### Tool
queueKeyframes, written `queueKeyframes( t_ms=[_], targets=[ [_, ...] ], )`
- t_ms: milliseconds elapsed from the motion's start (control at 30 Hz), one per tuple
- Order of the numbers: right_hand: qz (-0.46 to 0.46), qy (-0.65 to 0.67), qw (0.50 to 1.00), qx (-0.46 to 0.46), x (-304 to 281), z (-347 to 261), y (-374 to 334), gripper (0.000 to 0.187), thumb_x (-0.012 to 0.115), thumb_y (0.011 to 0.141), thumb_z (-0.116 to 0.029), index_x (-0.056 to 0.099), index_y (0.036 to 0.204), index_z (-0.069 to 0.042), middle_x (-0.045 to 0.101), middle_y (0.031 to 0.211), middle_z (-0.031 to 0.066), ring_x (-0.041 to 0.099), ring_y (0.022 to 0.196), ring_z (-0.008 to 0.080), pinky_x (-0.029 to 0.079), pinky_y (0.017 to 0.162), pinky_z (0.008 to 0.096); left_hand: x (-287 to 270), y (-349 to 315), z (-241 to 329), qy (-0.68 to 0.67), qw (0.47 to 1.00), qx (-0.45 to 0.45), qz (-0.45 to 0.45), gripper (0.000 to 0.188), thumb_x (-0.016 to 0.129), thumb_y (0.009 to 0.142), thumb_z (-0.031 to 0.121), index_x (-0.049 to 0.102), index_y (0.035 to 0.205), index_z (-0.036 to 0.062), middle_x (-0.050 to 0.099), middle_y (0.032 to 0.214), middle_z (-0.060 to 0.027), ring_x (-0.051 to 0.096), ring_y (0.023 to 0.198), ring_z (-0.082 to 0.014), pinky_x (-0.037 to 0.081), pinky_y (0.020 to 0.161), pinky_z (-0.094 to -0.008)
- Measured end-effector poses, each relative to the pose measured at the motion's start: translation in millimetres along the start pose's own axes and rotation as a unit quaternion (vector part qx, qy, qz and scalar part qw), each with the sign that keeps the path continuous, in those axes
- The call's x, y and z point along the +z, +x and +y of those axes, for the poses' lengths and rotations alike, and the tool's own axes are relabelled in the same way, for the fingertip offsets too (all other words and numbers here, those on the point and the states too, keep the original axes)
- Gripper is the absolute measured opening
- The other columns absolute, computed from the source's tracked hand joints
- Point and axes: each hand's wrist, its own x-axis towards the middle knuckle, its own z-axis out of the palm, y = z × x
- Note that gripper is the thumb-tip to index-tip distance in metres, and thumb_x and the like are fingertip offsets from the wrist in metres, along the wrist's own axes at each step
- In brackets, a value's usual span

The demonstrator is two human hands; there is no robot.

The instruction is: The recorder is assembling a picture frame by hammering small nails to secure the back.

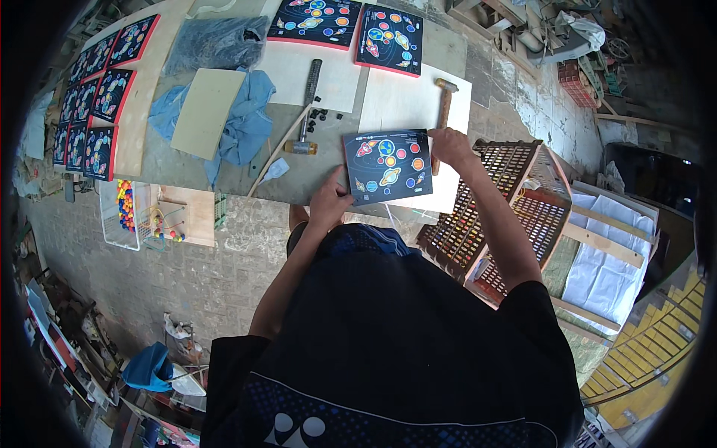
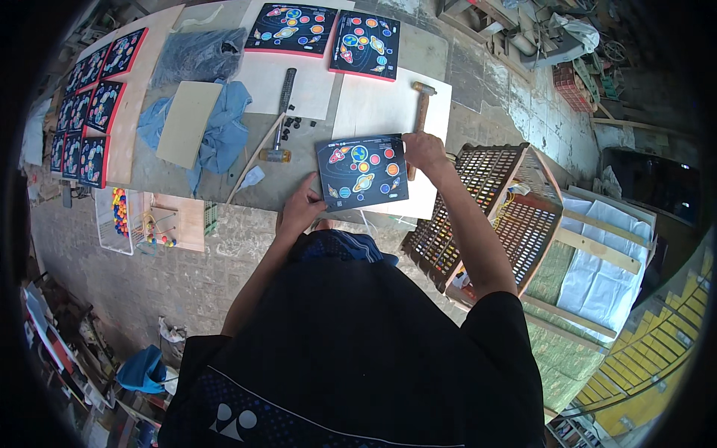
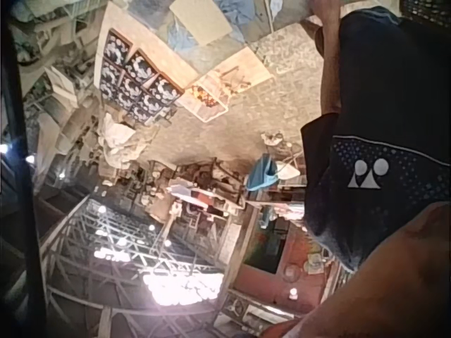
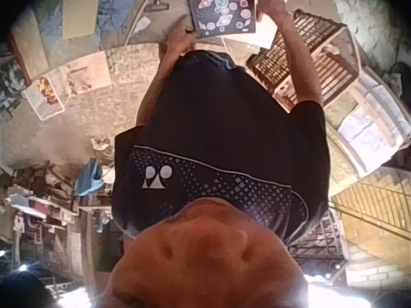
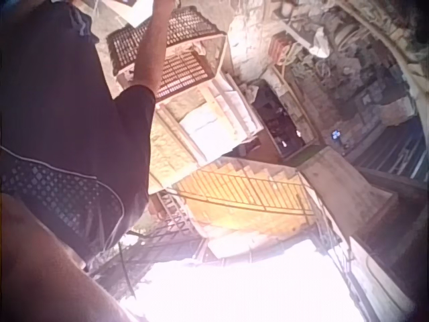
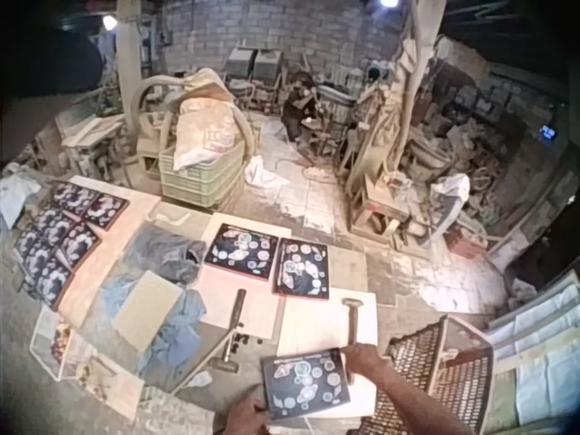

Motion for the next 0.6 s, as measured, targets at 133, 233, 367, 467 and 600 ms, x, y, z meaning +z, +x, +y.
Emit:
queueKeyframes(
  t_ms=[133,233,367,467,600],
  targets=[
    [0.019,0.027,0.999,-0.032,9.1,11.9,0.1,0.033,0.055,0.09,-0.014,0.07,0.12,-0.015,0.074,0.097,0.0197,0.072,0.093,0.0385,0.058,0.085,0.0495,1.8,0.6,-4.4,0.006,1.0,0.006,0.008,0.087,0.077,0.073,0.02,0.043,0.153,0.011,0.072,0.087,-0.009,0.07,0.084,-0.0273,0.055,0.081,-0.0404],
    [0.075,0.045,0.995,-0.047,17.0,16.4,-8.5,0.029,0.054,0.093,-0.017,0.071,0.117,-0.015,0.074,0.094,0.02,0.072,0.091,0.039,0.058,0.083,0.0496,3.7,0.0,-7.8,0.007,1.0,0.016,0.012,0.086,0.076,0.074,0.021,0.043,0.153,0.0113,0.072,0.087,-0.0085,0.071,0.084,-0.0272,0.055,0.08,-0.0404],
    [0.121,0.068,0.989,-0.057,24.1,19.6,-9.4,0.029,0.055,0.093,-0.018,0.07,0.117,-0.015,0.073,0.09,0.0201,0.073,0.087,0.0381,0.059,0.079,0.0487,2.6,1.2,-3.2,0.009,1.0,-0.003,0.002,0.086,0.076,0.074,0.021,0.044,0.152,0.0112,0.072,0.087,-0.0084,0.071,0.084,-0.0271,0.055,0.08,-0.0404],
    [0.127,0.064,0.988,-0.057,21.9,16.8,-8.5,0.029,0.055,0.093,-0.017,0.07,0.118,-0.016,0.074,0.089,0.0195,0.073,0.085,0.0375,0.059,0.077,0.0481,1.8,0.9,-2.6,0.014,1.0,-0.002,0.005,0.085,0.076,0.074,0.022,0.044,0.152,0.0108,0.072,0.087,-0.0085,0.071,0.083,-0.0268,0.055,0.079,-0.0405],
    [0.119,0.05,0.989,-0.069,20.6,19.1,-6.8,0.03,0.056,0.091,-0.016,0.07,0.117,-0.016,0.074,0.09,0.0175,0.073,0.086,0.0368,0.059,0.077,0.0477,2.8,1.6,-4.9,0.01,1.0,0.01,0.009,0.086,0.077,0.073,0.02,0.044,0.152,0.0103,0.072,0.086,-0.0091,0.071,0.082,-0.0269,0.055,0.079,-0.0407]
  ],
)
